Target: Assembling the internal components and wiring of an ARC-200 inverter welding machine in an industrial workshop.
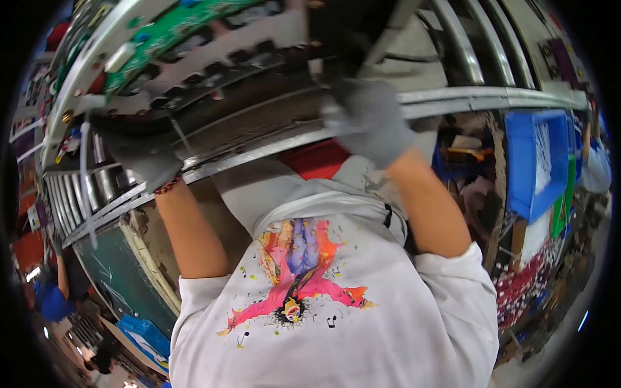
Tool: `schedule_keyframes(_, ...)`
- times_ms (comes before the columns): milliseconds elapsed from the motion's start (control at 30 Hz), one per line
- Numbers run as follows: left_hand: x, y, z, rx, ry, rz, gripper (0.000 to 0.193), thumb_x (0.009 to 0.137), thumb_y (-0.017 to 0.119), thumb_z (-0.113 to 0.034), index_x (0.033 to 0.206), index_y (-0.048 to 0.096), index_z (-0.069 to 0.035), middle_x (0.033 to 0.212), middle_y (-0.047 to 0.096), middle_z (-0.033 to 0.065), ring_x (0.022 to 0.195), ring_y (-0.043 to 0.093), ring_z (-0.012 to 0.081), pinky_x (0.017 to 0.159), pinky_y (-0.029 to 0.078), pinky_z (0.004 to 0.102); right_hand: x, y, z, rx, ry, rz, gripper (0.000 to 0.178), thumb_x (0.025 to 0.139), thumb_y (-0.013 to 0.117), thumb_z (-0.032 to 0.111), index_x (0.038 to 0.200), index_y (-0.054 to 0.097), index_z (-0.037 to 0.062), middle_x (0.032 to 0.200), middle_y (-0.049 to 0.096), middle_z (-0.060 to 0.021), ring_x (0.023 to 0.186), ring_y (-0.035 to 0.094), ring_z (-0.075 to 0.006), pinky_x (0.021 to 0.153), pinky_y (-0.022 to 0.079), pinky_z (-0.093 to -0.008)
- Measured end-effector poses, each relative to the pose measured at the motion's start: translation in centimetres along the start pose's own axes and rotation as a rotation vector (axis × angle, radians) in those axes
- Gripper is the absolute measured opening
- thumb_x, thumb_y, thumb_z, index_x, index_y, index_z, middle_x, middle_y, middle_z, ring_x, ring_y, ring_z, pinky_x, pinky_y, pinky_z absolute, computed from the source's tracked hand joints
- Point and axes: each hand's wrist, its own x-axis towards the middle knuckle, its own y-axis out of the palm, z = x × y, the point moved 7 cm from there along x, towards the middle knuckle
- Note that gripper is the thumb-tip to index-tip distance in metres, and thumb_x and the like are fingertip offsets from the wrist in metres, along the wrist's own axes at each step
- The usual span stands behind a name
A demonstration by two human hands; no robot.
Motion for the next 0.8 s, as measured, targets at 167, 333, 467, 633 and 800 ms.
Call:
schedule_keyframes(167,-2.9,1.9,2.2,-0.213,-0.417,0.433,0.032,0.098,0.047,-0.026,0.117,0.048,0.000,0.099,0.060,0.0104,0.083,0.062,0.0186,0.071,0.053,0.0283,-0.2,0.2,-0.1,0.007,0.116,-0.001,0.012,0.079,0.059,0.015,0.084,0.064,0.0048,0.074,0.059,-0.0186,0.068,0.059,-0.0389,0.059,0.047,-0.0442)
schedule_keyframes(333,0.3,1.8,-8.1,0.170,-0.231,0.015,0.037,0.083,0.064,-0.005,0.115,0.048,0.005,0.093,0.062,0.0151,0.080,0.064,0.0263,0.073,0.052,0.0306,-1.4,-0.2,0.3,-0.006,0.017,0.145,0.024,0.076,0.063,0.016,0.099,0.064,0.0068,0.090,0.063,-0.0185,0.076,0.061,-0.0389,0.063,0.049,-0.0425)
schedule_keyframes(467,1.5,2.4,-7.3,0.076,-0.165,0.108,0.046,0.079,0.066,-0.003,0.121,0.051,0.007,0.094,0.065,0.0163,0.076,0.063,0.0277,0.071,0.050,0.0318,-4.8,-8.5,-6.2,0.344,0.388,-0.696,0.043,0.092,0.059,0.031,0.116,0.054,-0.0041,0.095,0.063,-0.0086,0.090,0.061,-0.0174,0.081,0.049,-0.0286)
schedule_keyframes(633,-0.2,1.8,-5.0,-0.150,-0.542,0.195,0.031,0.088,0.054,-0.006,0.117,0.054,0.006,0.099,0.062,0.0138,0.084,0.060,0.0224,0.078,0.049,0.0314,0.4,-4.2,-4.4,0.138,0.209,-0.518,0.056,0.088,0.066,0.036,0.122,0.046,-0.0038,0.113,0.059,-0.0129,0.100,0.058,-0.0219,0.086,0.047,-0.0331)
schedule_keyframes(800,-1.2,-2.5,-13.7,-0.099,-0.216,0.230,0.045,0.083,0.051,0.000,0.126,0.045,0.011,0.129,0.050,0.0279,0.124,0.046,0.0384,0.107,0.032,0.0430,-2.1,-6.3,-4.5,-0.005,0.274,-0.624,0.040,0.087,0.067,0.021,0.116,0.053,-0.0034,0.103,0.063,-0.0126,0.093,0.061,-0.0219,0.083,0.048,-0.0320)
